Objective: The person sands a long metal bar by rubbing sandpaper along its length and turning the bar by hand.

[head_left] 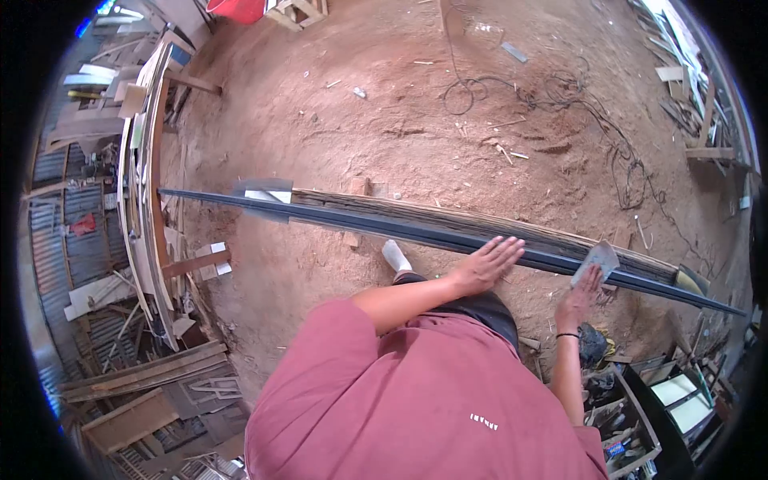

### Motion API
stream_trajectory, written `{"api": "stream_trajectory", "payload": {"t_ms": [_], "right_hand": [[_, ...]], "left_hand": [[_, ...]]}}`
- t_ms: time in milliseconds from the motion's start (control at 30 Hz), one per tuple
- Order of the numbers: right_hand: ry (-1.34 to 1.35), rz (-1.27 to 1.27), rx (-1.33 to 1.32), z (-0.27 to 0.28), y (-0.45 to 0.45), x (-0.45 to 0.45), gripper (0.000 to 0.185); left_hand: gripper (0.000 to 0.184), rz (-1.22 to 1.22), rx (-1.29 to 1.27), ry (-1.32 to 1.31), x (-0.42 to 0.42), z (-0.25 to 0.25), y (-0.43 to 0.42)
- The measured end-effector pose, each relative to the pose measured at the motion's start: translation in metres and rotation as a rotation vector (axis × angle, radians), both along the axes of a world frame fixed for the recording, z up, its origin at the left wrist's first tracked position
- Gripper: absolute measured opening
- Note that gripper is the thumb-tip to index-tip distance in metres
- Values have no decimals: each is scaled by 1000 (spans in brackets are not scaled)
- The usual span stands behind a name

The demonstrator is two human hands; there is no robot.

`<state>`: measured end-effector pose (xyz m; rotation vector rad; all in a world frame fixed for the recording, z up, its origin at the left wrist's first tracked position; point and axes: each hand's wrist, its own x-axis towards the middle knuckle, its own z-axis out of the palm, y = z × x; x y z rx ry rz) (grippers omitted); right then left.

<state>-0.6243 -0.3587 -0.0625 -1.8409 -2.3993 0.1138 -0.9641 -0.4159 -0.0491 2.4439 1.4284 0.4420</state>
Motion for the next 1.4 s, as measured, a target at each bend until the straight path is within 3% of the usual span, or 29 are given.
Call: {"api": "stream_trajectory", "payload": {"t_ms": [133, 233, 367, 567, 633, 733, 833, 900, 967, 1000, 1033, 1067, 1167, 1267, 1400], "right_hand": [[86, 79, -6, -2, -41, -115, 92], [50, 101, -49, -6, -75, -203, 90], [3, 183, -85, -32, -113, -322, 89], [61, 337, -247, -3, -161, -515, 87], [151, 499, -232, 3, -179, -557, 86], [186, 572, -189, 2, -188, -579, 85], [162, 523, -134, -19, -163, -525, 90], [41, 321, -101, -18, -137, -459, 89], [29, 120, -15, -15, -120, -395, 87], [28, 102, -13, -16, -121, -402, 87], [83, 81, 75, -19, -129, -409, 87], [138, 58, 172, -25, -134, -420, 87], [172, 210, 27, -33, -185, -544, 79], [97, 436, -99, -28, -231, -670, 80], [-21, 301, -21, -31, -222, -632, 81]], "left_hand": [[76, 113, 11, 135, -114, -1, -60], [94, 236, -17, 251, -199, -1, -109], [91, 378, -67, 287, -302, -1, -171], [93, 562, -121, 275, -419, -15, -231], [93, 606, -126, 340, -446, -18, -238], [90, 632, -110, 431, -489, -18, -246], [104, 741, -147, 230, -545, -21, -245], [118, 765, -123, 173, -584, -7, -239], [112, 730, -161, 187, -618, -8, -238], [106, 714, -200, 207, -631, -11, -234], [85, 652, -70, 169, -634, -15, -235], [85, 627, -67, 169, -636, -20, -233], [62, 663, 41, 142, -634, -31, -235], [61, 662, 38, 150, -635, -36, -237], [59, 635, 68, 152, -637, -36, -239]]}}
